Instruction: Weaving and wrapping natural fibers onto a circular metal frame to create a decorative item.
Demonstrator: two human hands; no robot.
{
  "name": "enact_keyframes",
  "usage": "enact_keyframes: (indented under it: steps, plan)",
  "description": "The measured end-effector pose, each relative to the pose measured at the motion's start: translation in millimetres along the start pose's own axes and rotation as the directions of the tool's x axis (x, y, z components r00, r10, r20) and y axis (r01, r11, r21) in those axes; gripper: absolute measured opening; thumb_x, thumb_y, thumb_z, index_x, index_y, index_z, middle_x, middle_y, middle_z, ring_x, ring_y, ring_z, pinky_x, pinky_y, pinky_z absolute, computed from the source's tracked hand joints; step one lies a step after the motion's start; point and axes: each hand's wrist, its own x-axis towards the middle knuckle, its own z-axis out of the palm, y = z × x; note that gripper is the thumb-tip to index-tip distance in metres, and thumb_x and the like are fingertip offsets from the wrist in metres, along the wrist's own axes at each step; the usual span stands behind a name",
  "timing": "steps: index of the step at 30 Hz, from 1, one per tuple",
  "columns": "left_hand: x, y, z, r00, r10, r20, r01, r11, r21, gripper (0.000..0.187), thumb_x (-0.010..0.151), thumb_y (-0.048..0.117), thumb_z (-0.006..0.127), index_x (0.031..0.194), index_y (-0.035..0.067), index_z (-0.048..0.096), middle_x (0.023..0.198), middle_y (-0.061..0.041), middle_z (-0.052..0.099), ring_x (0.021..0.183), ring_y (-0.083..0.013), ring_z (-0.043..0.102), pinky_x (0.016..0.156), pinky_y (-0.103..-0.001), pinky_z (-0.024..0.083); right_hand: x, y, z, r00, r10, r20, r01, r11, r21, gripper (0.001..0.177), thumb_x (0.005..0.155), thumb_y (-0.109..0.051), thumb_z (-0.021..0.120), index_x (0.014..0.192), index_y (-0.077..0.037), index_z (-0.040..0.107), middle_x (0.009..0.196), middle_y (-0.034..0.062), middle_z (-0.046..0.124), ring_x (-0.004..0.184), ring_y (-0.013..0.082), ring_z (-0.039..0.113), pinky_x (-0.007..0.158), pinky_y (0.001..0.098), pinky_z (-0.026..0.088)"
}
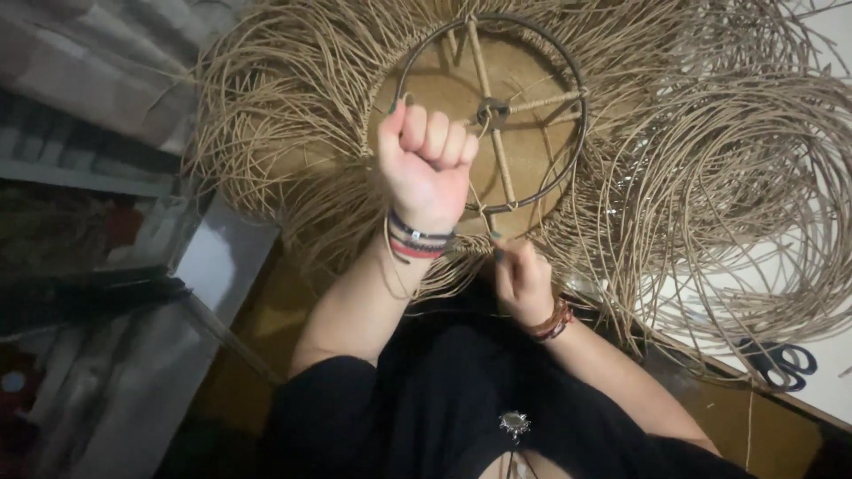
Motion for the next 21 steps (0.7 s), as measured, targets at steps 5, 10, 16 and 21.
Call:
enact_keyframes:
  steps: [5,10,16,21]
  plan:
    - [21,-10,-13,0.999,0.046,0.009,-0.046,0.999,0.002,0.046,0.098,0.037,0.042,0.061,0.024,0.018,0.055,0.01,0.008,0.047,-0.0075,0.009,0.045,-0.026,0.012,-2,22,9,0.995,-0.099,-0.017,0.099,0.995,-0.022,0.013,0.089,0.003,0.062,0.096,-0.008,0.063,0.066,0.0178,0.066,0.058,0.0448,0.066,0.05,0.0459,0.052]
    - [9,-9,-27,0.996,0.073,0.053,-0.074,0.997,0.016,0.046,0.099,0.037,0.042,0.061,0.023,0.02,0.055,0.008,0.01,0.046,-0.0082,0.011,0.045,-0.027,0.014,3,8,7,0.994,-0.104,-0.019,0.102,0.992,-0.073,0.009,0.092,0.001,0.063,0.096,-0.006,0.06,0.066,0.0205,0.065,0.06,0.0452,0.067,0.051,0.046,0.052]
    - [-84,17,-64,0.785,-0.119,0.608,-0.249,0.838,0.486,0.04,0.103,0.034,0.035,0.066,0.02,0.038,0.066,0.002,0.039,0.063,-0.0171,0.037,0.07,-0.033,0.031,21,-8,1,0.906,0.07,0.418,-0.307,0.787,0.535,0.039,0.095,-0.005,0.039,0.123,-0.002,0.067,0.063,0.0021,0.055,0.052,0.011,0.053,0.048,0.0313,0.049]
    - [-131,35,-97,0.601,-0.66,0.451,-0.184,0.435,0.882,0.03,0.09,0.015,0.039,0.076,0.014,0.065,0.08,-0.008,0.066,0.079,-0.0273,0.061,0.086,-0.042,0.048,24,-14,-1,0.74,0.081,0.668,-0.664,0.244,0.707,0.03,0.108,-0.017,0.041,0.106,0.008,0.058,0.055,-0.0041,0.034,0.042,0.0046,0.034,0.034,0.0183,0.027]
